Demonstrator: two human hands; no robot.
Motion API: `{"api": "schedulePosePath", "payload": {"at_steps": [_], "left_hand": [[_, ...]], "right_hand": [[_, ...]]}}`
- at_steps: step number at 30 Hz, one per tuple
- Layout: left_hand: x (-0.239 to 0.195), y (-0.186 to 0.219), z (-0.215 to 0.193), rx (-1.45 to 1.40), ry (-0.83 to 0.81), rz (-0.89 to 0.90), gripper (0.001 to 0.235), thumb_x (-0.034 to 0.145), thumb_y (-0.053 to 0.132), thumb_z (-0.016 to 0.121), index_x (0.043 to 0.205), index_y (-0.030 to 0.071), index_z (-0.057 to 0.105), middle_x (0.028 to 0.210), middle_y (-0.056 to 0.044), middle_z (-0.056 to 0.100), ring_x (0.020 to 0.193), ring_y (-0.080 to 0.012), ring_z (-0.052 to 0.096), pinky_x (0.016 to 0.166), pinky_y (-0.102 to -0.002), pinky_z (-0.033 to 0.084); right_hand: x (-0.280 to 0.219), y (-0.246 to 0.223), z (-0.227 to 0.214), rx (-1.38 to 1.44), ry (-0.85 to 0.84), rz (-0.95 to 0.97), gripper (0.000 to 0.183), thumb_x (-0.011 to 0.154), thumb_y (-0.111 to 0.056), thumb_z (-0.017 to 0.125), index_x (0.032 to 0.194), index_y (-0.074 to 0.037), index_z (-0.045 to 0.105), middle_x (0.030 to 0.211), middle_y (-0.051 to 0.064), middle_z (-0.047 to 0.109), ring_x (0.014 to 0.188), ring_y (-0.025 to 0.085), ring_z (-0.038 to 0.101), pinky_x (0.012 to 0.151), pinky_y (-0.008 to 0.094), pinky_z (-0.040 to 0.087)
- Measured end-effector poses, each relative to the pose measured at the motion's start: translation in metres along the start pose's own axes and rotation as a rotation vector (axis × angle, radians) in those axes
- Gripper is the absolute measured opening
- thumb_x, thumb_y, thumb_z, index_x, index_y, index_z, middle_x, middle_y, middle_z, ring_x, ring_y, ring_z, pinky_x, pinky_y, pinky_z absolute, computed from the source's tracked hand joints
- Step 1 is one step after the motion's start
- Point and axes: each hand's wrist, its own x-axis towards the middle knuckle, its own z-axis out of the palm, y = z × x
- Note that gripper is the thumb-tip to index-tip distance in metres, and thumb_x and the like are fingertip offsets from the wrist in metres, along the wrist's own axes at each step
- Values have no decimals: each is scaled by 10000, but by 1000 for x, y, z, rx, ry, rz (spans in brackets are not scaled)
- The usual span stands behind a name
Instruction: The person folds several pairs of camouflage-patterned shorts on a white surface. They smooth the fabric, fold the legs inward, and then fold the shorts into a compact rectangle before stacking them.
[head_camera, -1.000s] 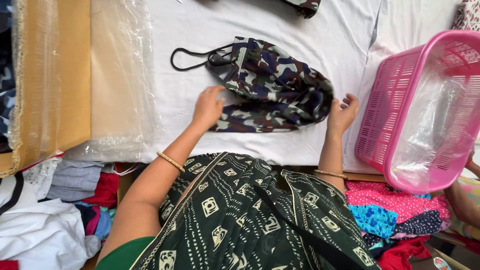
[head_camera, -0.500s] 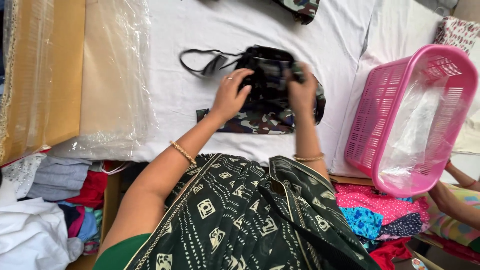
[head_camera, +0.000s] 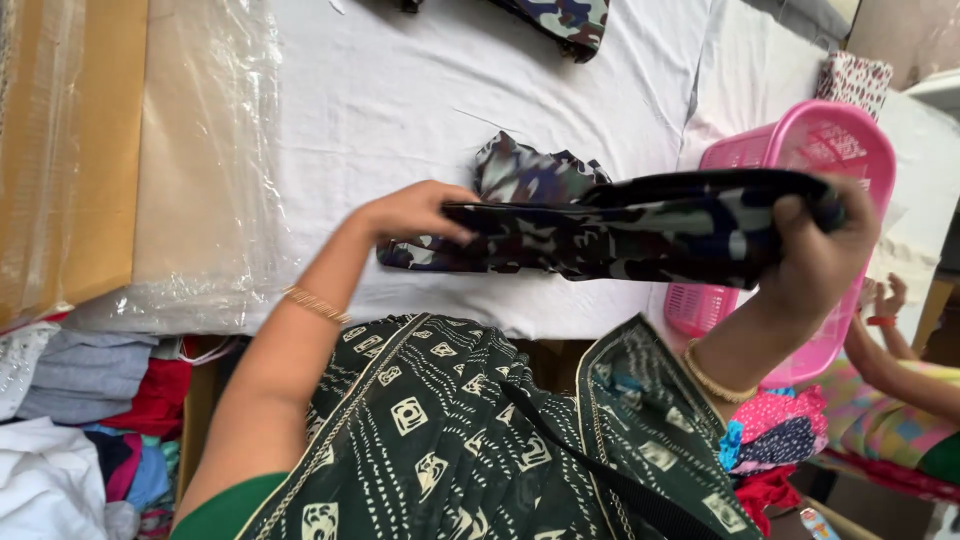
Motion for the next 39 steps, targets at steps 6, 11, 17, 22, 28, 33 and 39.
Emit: {"api": "schedulePosePath", "payload": {"at_steps": [6,11,17,22,28,33,39], "left_hand": [[-32,-6,-44,-281,237,10,442,853,119,758,1286,148,672,1137,-9,713,978,-113,656,866,-295,563],[-7,-37,-45,123,687,35,358,921,94,712,1271,172,708,1160,-19,747,995,-151,706,888,-306,543],[30,-22,-66,640,1026,243,125,890,82,779,879,197,827,1007,-58,695,971,-270,635,906,-426,484],[65,3,-61,614,909,357,142,919,51,732,951,176,791,1052,-40,707,1015,-300,622,882,-432,502],[108,31,-12,572,555,417,252,961,49,676,1188,149,724,1266,-53,700,1182,-269,631,1051,-424,478],[111,71,22,642,475,768,475,811,30,742,1281,57,682,1308,-163,667,1237,-376,524,1066,-541,346],[96,21,-18,877,188,391,296,837,137,797,1124,174,736,1082,-52,724,1181,-244,600,1192,-510,227]], "right_hand": [[29,148,14,-199,-68,272,200,912,-63,796,1089,-20,714,983,4,697,873,97,644,771,230,512],[14,239,55,-110,-42,290,166,925,-12,768,1063,-28,677,960,-18,684,861,70,619,779,223,515],[24,188,28,58,105,-9,231,1010,47,804,1095,-42,609,1009,-21,628,936,97,603,865,240,519],[21,138,25,9,111,53,224,1015,35,791,1067,-47,589,982,-9,652,900,89,605,822,229,511],[1,137,42,1,37,156,266,959,72,792,1057,-58,582,962,-28,633,886,72,596,806,218,504],[-19,114,47,-146,-191,147,321,893,110,806,1043,-52,573,953,-33,590,888,65,548,792,217,469],[-15,83,17,157,43,20,344,894,46,845,1084,-94,595,989,-39,614,886,72,572,758,205,474]]}}
